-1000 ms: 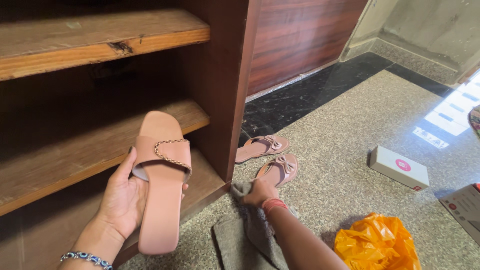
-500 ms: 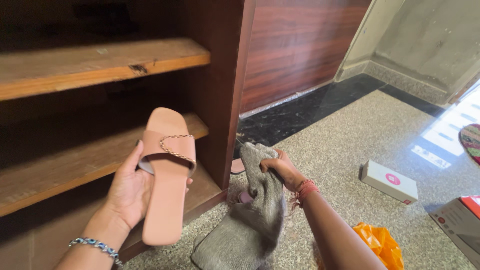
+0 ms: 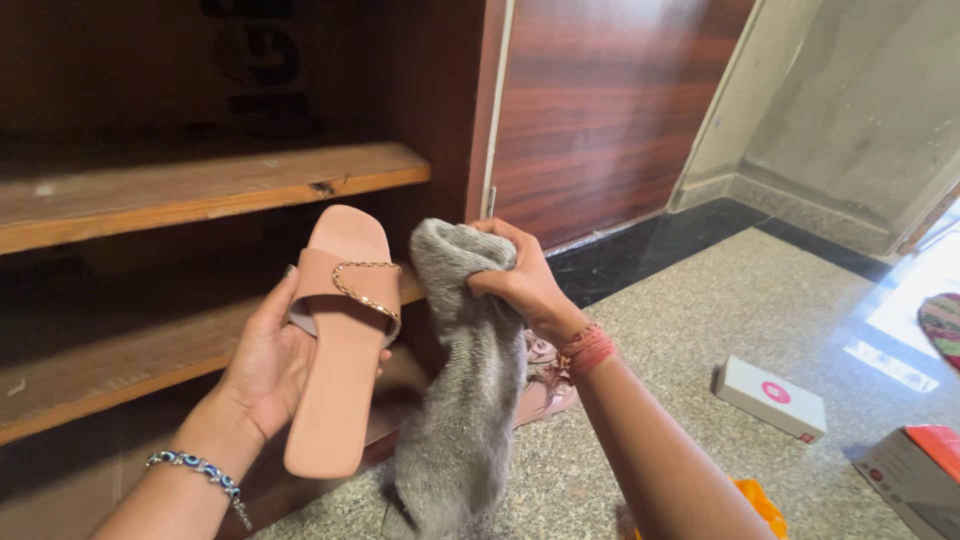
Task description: The person wipes a pair of pink slippers with a gray cloth, cleaning the upper straps, insoles, and soles. After cleaning, the slippers are placed on a wooden shelf inside a shoe cabinet.
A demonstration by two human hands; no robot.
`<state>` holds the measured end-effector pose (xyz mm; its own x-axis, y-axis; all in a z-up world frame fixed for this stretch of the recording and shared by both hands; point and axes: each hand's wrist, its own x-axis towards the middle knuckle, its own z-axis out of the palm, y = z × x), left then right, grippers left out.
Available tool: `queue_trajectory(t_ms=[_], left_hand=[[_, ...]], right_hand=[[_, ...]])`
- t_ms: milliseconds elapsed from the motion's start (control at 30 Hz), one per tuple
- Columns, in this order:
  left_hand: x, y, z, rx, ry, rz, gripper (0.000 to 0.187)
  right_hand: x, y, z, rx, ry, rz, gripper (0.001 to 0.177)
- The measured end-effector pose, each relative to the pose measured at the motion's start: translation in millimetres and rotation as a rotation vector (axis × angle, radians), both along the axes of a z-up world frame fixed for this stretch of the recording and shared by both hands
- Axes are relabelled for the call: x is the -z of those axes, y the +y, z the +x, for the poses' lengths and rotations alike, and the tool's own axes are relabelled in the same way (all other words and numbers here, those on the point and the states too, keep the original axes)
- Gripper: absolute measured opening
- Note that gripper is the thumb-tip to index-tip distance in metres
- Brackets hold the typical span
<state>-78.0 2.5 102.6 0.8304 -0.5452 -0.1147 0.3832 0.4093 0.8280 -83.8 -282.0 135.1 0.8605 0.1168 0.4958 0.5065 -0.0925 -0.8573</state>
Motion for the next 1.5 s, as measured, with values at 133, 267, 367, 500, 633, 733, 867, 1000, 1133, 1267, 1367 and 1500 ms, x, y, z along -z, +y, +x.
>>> queue_trajectory(t_ms=[133,267,367,500,633,733,867,1000,1133,1267,1367,1500], left_hand=[[-21,-1,-21,0.016,-0.113,-0.007,0.098],[-56,-11,-48,-0.009,-0.21,-0.02,0.094],[-78,-16,-70,-0.016,-0.248,-0.096,0.085],[-105,-23,-92,-0.072,-0.256,-0.152,0.076],[-120,-27,-106,-0.135,-0.298,-0.061,0.077],[-122,-25,-108,-0.159,-0.329,0.004,0.077],[-118,-12,-101,-0.132,-0.371,0.079,0.078],[-112,-2,-100,-0.173,-0.341,0.144,0.076],[-110,4,-102,-0.195,-0.312,0.195,0.079],[-107,2,-102,-0.154,-0.34,0.256,0.082],[-104,-9,-104,-0.172,-0.371,0.337,0.083],[-109,-16,-108,-0.226,-0.378,0.403,0.082]], right_hand=[[-31,18,-34,0.011,-0.144,-0.101,0.056],[-51,36,-64,0.089,-0.289,-0.252,0.058],[-62,39,-83,0.155,-0.423,-0.285,0.06],[-82,42,-102,-0.086,-0.281,-0.041,0.066],[-89,54,-116,-0.009,-0.31,-0.067,0.071],[-89,55,-122,-0.01,-0.332,-0.077,0.068],[-89,55,-127,0.194,-0.357,-0.278,0.069],[-87,57,-128,0.33,-0.321,-0.413,0.067],[-88,56,-133,0.416,-0.39,-0.453,0.052],[-96,69,-148,0.573,-0.445,-0.509,0.041],[-104,82,-156,0.599,-0.517,-0.521,0.039],[-109,89,-157,0.666,-0.539,-0.57,0.041]])
